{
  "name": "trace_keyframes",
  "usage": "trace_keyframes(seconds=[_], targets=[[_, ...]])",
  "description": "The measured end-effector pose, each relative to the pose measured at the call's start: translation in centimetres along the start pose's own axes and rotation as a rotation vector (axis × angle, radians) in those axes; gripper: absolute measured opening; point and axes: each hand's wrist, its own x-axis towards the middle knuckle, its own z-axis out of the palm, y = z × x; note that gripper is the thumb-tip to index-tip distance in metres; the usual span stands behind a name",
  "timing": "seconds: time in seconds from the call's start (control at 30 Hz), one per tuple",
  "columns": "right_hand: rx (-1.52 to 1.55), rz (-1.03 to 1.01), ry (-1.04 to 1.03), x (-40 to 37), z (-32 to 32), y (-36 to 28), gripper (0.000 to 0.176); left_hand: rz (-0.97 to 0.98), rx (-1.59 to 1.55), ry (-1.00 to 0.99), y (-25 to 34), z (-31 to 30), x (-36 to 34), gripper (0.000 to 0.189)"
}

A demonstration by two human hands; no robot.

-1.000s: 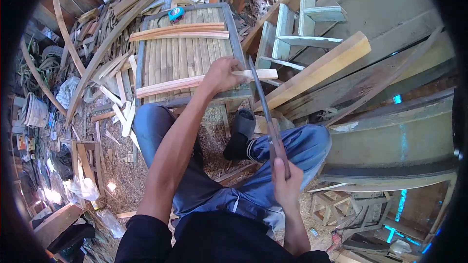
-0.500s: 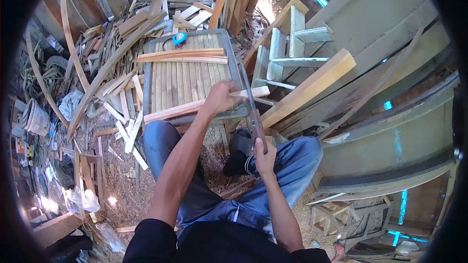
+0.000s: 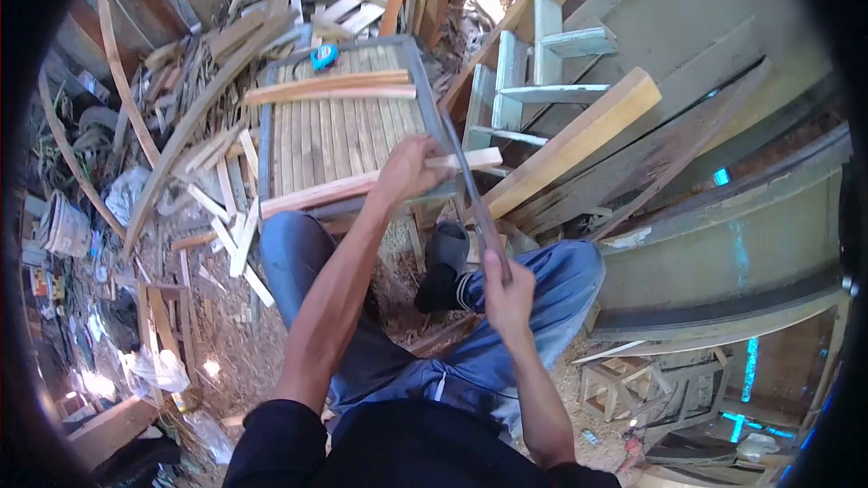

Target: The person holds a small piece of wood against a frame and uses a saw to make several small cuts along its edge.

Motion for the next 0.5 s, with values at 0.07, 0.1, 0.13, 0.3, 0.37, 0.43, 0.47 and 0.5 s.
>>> trace_keyframes(seconds=[0.07,0.1,0.13,0.3,0.37,0.43,0.47,0.5], targets=[[0.010,-0.084,0.066,3.6,1.9,-0.8,0.051,0.057,0.059,0.051,0.0,-0.2,0.7,0.033],[-0.032,-0.042,0.038,4.6,2.3,-1.3,0.051,0.029,0.029,0.041,0.1,-0.3,0.5,0.031],[-0.071,-0.004,0.012,5.6,2.5,-2.0,0.052,0.004,0.001,0.033,0.3,-0.7,0.6,0.029],[0.156,-0.140,0.071,3.8,4.0,1.5,0.049,0.033,-0.018,0.026,0.9,-0.7,0.5,0.029],[0.228,-0.061,0.050,3.2,4.3,3.6,0.049,0.021,-0.049,-0.002,0.9,-0.8,0.2,0.029],[0.340,0.028,0.024,2.0,4.0,3.8,0.047,0.026,-0.081,-0.037,0.8,-1.2,0.1,0.030],[0.329,0.032,0.040,0.5,2.9,3.8,0.047,0.027,-0.046,-0.040,0.7,-1.3,0.2,0.029],[0.223,0.007,0.033,-1.3,1.4,3.7,0.047,0.034,-0.018,-0.044,0.8,-1.1,0.6,0.028]])
